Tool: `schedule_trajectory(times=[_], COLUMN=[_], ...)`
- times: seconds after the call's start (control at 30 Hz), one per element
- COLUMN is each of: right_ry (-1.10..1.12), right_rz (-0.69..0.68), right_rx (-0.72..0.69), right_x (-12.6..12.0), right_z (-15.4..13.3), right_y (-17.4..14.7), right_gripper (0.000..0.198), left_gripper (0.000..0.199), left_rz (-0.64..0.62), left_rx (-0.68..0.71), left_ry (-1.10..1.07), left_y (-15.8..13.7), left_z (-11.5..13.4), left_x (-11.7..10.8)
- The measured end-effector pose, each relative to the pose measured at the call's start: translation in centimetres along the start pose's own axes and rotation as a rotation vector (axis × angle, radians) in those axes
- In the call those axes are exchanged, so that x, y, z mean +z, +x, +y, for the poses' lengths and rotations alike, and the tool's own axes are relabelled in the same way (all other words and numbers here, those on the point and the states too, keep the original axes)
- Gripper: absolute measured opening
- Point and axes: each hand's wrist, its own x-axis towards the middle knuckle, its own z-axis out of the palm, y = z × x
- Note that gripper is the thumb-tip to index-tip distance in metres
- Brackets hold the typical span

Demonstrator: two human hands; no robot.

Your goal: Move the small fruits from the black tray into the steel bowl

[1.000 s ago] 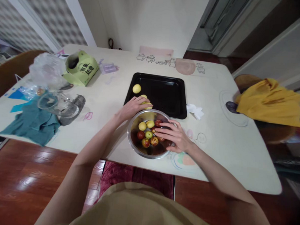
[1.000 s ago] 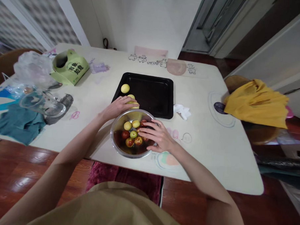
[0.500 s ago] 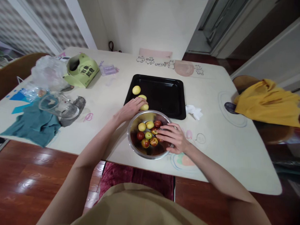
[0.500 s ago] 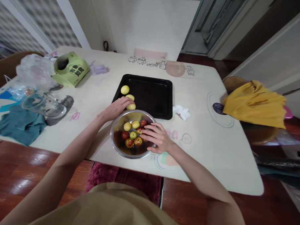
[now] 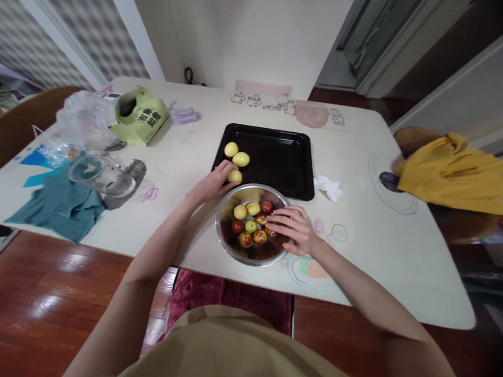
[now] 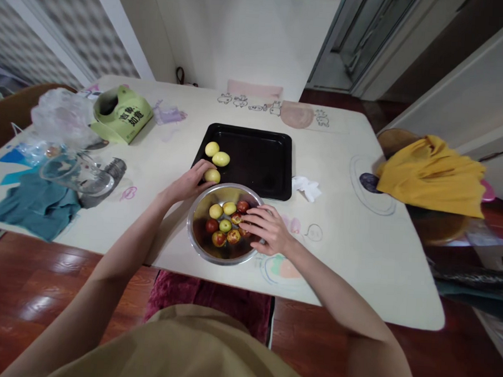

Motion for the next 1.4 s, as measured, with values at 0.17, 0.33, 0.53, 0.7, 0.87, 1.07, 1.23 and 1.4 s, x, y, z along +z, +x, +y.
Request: schedule_trajectory(times=[0.17,0.33,0.53,0.7,0.87,1.07,1.23,1.4], right_ry=[-0.025,-0.026,-0.056,-0.026,-0.046,-0.088,-0.057,-0.037], right_rz=[-0.011,0.016,0.005,0.019,0.023,-0.035,-0.042,-0.043], right_rx=[-0.005,0.001,0.031,0.017,0.027,0.053,0.016,0.008], right_x=[-0.4,-0.2,0.2,0.0,0.2,0.1,-0.7,-1.0], right_z=[-0.1,-0.1,0.2,0.2,0.3,0.3,0.3,0.1], right_y=[0.3,0.1,-0.7,-0.6,-0.9,-1.1,-0.5,-0.2], right_gripper=[0.058,0.056,0.059,0.056,0.057,0.061,0.055,0.053], left_gripper=[0.032,0.038,0.034,0.035,0.040,0.045,0.045,0.047], left_rz=[0.162,0.264,-0.120,-0.242,-0.261,-0.263,-0.221,-0.052], left_rx=[0.014,0.118,0.317,0.337,0.356,0.336,0.338,0.311], left_ry=[-0.085,-0.219,-0.383,-0.361,-0.348,-0.371,-0.409,-0.380], left_y=[0.3,0.4,0.1,-0.1,-0.1,0.0,0.1,0.1], left_z=[1.1,4.3,7.5,7.6,7.3,7.4,7.2,6.4], left_x=[-0.4,-2.2,-2.0,-1.3,-1.2,-1.2,-1.2,-1.1])
